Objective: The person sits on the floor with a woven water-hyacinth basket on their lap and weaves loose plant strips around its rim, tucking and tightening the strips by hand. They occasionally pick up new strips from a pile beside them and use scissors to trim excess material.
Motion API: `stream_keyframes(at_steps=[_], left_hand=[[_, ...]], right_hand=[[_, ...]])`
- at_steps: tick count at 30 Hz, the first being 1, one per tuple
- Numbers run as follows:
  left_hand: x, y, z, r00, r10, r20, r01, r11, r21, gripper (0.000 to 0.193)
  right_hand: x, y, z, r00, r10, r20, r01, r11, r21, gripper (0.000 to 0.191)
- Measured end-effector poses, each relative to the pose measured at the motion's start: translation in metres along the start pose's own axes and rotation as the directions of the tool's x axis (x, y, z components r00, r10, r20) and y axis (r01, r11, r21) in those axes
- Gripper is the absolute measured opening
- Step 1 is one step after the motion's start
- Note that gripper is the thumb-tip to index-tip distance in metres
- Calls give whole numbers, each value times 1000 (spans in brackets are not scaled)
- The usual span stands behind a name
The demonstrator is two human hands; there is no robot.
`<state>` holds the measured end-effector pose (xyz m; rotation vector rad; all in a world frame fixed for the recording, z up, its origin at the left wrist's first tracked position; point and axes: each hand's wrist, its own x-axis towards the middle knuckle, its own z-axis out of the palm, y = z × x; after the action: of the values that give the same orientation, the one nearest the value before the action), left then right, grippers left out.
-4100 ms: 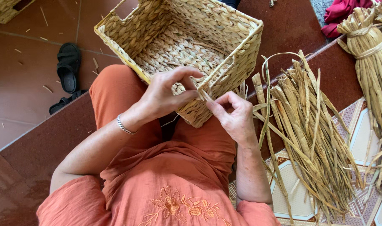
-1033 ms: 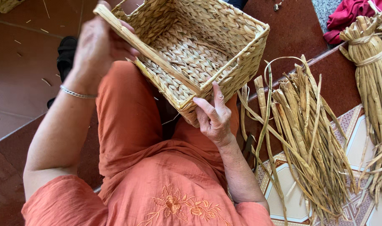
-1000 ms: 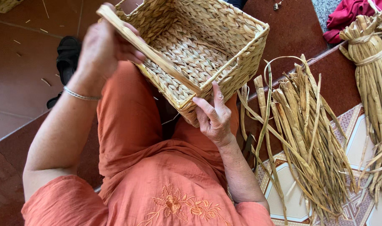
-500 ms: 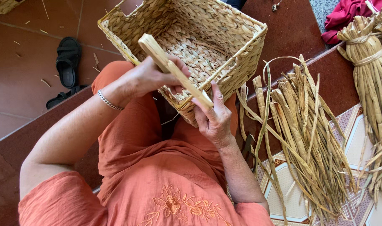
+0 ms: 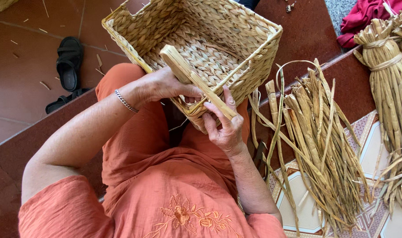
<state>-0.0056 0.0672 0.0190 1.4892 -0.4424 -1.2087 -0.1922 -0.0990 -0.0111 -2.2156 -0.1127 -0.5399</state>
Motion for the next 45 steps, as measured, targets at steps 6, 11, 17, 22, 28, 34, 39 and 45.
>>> stream_keyframes(at_steps=[6, 11, 17, 22, 28, 34, 39, 45], left_hand=[[10, -2, 2, 999, 18, 43, -19, 999, 27, 30], [23, 0, 0, 990, -50, 129, 65, 992, -111, 19], [26, 0, 3, 996, -23, 82, 26, 999, -44, 17], [14, -4, -3, 992, -28, 125, 57, 969, -241, 16], [17, -8, 0, 993, -18, 116, 50, 959, -278, 18], [20, -8, -1, 986, 3, 168, 17, 993, -115, 20], [14, -5, 0, 994, -57, 91, 72, 982, -176, 20], [18, -6, 4, 991, -5, 131, 38, 967, -250, 20]], right_hand=[[-1, 2, 0, 1000, -11, 6, 11, 1000, 9, 34], [2, -3, -1, 1000, 3, -2, -3, 1000, -13, 36], [8, -11, -4, 999, 47, -17, -46, 998, 47, 34], [4, -16, -4, 997, 32, -63, -29, 998, 50, 30], [6, -23, 0, 942, 258, -216, -223, 959, 174, 16], [14, -36, -3, 918, 352, -182, -324, 931, 168, 21], [17, -37, -2, 876, 459, -149, -401, 864, 304, 19], [13, -29, 7, 781, 624, -34, -513, 671, 536, 10]])
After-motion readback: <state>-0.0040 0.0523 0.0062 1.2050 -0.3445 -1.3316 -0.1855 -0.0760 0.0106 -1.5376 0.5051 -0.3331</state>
